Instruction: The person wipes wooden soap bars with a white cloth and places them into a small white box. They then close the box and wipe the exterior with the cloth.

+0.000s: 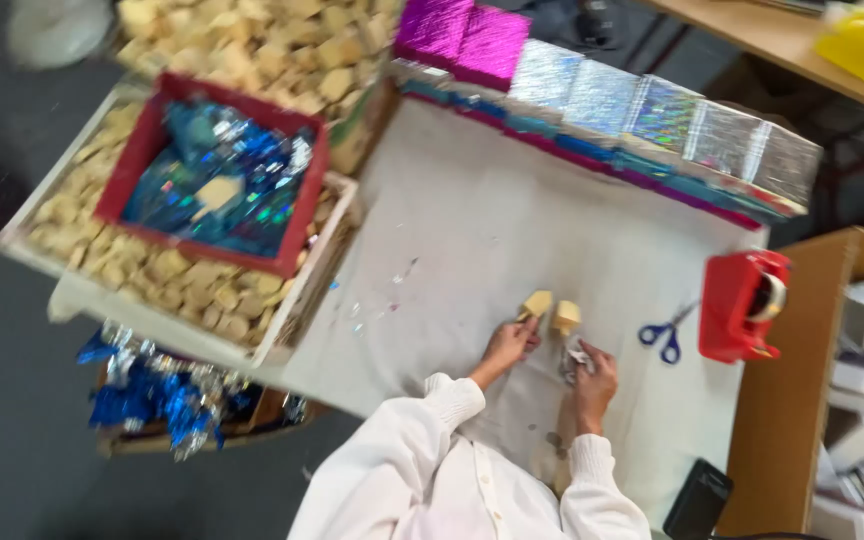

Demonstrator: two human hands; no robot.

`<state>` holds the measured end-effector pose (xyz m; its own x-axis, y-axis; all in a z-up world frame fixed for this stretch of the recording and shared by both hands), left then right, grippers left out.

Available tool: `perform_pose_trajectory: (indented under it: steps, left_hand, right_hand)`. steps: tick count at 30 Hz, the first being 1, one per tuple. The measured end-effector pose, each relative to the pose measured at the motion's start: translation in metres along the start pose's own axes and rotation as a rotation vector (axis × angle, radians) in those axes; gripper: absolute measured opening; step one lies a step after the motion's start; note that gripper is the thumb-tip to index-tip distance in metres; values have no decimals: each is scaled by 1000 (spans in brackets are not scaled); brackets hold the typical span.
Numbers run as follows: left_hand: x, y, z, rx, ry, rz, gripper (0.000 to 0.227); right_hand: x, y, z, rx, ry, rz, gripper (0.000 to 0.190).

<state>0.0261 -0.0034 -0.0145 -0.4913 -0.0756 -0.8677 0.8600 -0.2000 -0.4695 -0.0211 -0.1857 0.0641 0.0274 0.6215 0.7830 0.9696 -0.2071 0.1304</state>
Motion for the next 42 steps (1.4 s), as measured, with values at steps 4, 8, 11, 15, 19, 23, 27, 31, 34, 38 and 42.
perform_pose_trajectory:
  steps: [4,8,11,15,19,23,27,31,34,38,42]
  left_hand:
    - [-12,-51,-29,-62,364,243,39]
    - [-67,-149,-101,-138,152,376,28]
    - [-127,-237,-170,-565,173,542,19]
    - [-134,-315,-277,-1249,9,657,24]
    - [-150,-350,-329,-1295,-163,739,22]
    - [-169,-354,-360,-1411,668,462,17]
    - [-180,-320,-376,-1332,1245,485,27]
    - [-162,-290,-392,-1203,1227,228,25]
    - [-158,-285,-403,-1168,1116,119,19]
    - [-163,-300,-421,-1168,247,462,25]
    - [-154,-308,-420,-1071,-16,521,19]
  right_hand:
    - [-15,4,4,26,-6,-59,45]
    - [-16,-1,6,-19,-25,-90,44]
    - [-19,-1,4,-13,-27,-83,42]
    - [-22,5,0,32,17,-33,38]
    - [-17,3,-1,66,37,-3,38]
    - [-16,2,1,45,14,-23,37]
    - [-17,0,1,32,-8,-45,36]
    - [-13,-1,0,28,-8,-54,36]
    - [-12,-1,-2,33,12,-31,36]
    - [-10,-1,0,35,19,-16,36]
    - [-9,-3,1,30,17,-22,36]
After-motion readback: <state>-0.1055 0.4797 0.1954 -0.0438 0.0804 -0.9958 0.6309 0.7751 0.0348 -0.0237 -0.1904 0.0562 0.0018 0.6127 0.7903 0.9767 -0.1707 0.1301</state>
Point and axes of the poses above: each hand's wrist, its own y-axis towards the middle knuckle, its own z-axis out of the palm, x = y × z, the point moved 3 cm from there along y, towards the middle knuckle, and after that the axes turned 5 degrees about x, right-handed, at the moved point
